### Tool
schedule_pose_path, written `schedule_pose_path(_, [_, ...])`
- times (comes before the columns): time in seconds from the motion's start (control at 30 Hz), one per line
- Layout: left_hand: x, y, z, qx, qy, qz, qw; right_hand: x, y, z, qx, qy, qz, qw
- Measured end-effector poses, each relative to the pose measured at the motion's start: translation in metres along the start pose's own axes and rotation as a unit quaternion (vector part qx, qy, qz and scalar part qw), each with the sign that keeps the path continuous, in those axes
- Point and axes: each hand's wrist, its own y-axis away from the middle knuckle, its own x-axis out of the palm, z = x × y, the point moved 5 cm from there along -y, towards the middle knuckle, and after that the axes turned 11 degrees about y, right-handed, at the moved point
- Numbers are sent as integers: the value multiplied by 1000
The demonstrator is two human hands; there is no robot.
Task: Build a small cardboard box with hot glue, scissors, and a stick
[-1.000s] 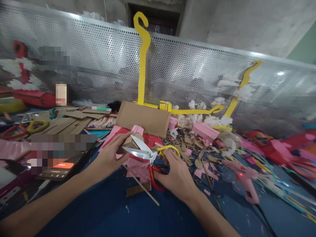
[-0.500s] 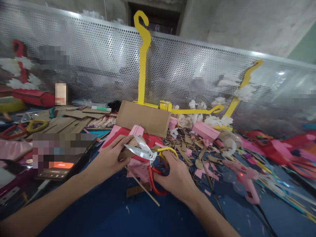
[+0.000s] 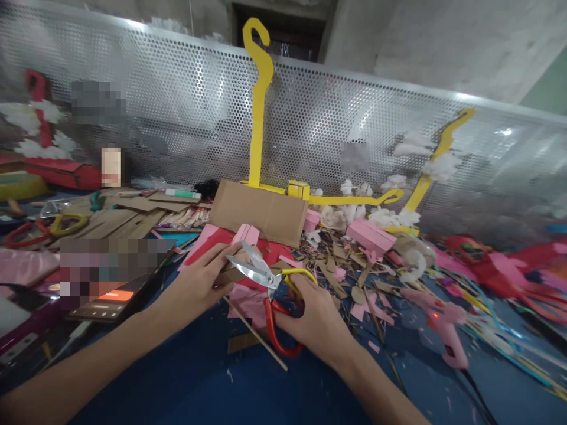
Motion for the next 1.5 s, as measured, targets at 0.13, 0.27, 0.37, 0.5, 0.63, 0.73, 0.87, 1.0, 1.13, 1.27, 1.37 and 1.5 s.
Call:
schedule_pose_path(0.13, [2, 0, 3, 4, -10, 6, 1000, 1, -1, -3, 0, 1, 3, 1000])
schedule_pose_path(0.27, [3, 0, 6, 1, 0, 10, 1000, 3, 0, -5, 11, -9, 16, 1000])
schedule_pose_path(0.37, [3, 0, 6, -8, 6, 15, 1000, 3, 0, -4, 12, -13, 18, 1000])
schedule_pose_path(0.5, [4, -1, 6, -18, 16, 14, 1000, 2, -1, -3, 12, -24, 17, 999])
schedule_pose_path(0.63, [4, -1, 5, -24, 37, 10, 999, 3, -1, -3, 8, -32, 21, 999])
schedule_pose_path(0.73, [5, -1, 6, -22, 53, 9, 998, 3, 0, -2, 4, -36, 21, 999])
schedule_pose_path(0.87, [7, 0, 9, -18, 59, 3, 998, 0, -1, 1, -2, -39, 14, 999])
schedule_pose_path(1.0, [7, -1, 9, -22, 66, 4, 998, -2, 0, 2, -7, -40, 7, 999])
schedule_pose_path(1.13, [4, -3, 5, -31, 79, 8, 996, 0, 0, 0, -10, -28, -5, 1000])
schedule_pose_path(1.27, [1, -4, 2, -35, 77, -3, 996, 1, -1, -4, 0, -11, -31, 999])
schedule_pose_path(1.37, [-1, -4, 1, -42, 72, -14, 996, -1, -2, -6, 9, 2, -64, 998])
schedule_pose_path(1.5, [-3, -4, -1, -52, 67, -19, 996, 0, -2, -12, 30, 3, -66, 997])
